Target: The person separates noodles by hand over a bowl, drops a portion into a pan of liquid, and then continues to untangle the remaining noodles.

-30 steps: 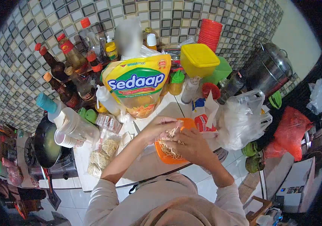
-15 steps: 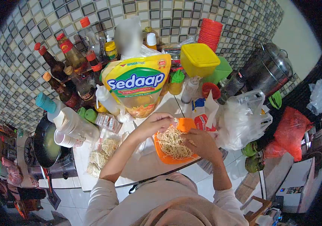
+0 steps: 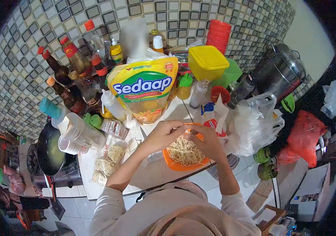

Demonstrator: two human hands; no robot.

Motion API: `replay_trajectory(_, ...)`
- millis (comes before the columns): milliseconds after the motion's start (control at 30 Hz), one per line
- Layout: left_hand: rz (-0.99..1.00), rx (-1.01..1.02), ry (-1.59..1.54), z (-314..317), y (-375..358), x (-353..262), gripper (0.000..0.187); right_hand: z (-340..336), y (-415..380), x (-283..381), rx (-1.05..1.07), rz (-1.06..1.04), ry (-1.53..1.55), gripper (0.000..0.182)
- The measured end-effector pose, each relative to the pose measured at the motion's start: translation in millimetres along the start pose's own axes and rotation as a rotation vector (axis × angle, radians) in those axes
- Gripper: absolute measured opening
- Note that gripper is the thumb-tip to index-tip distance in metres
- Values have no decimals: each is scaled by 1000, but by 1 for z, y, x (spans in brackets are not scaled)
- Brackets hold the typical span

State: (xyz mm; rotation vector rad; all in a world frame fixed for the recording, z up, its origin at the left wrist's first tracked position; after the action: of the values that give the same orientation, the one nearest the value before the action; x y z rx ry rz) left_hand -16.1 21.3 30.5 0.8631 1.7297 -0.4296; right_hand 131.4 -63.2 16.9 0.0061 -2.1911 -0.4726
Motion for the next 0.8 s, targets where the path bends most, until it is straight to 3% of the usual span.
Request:
replay_trajectory(200,-5,-17,10,2,1,10,35,3,2,-10,-72,-99,102,14)
replay_trajectory(433,-60,3,-148,2,2,8,38,4,0,-7,-193,-68,152,13)
replay_trajectory(600,-37,11,-384,10,4,18,33,10,-2,-15,-259,118,371,13)
replay_trajectory(667,-84,-96,-575,17,4,16,30,16,-1,-14,-294,155,445,16)
replay_trajectory(800,25,-229,-485,27,8,19,30,29,-3,-28,-324,204,562,19)
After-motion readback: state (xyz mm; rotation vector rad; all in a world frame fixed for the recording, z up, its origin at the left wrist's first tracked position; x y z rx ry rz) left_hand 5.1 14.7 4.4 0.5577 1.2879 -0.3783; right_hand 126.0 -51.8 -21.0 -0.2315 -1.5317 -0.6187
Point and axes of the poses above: each hand's wrist, its own y-axis towards the middle knuckle, its own z-axis out of the palm, x = y × z, the point moved 1 cm from there along y, towards the middle knuckle, and after that the axes turned 9 degrees about -x, right-handed, at the moved point
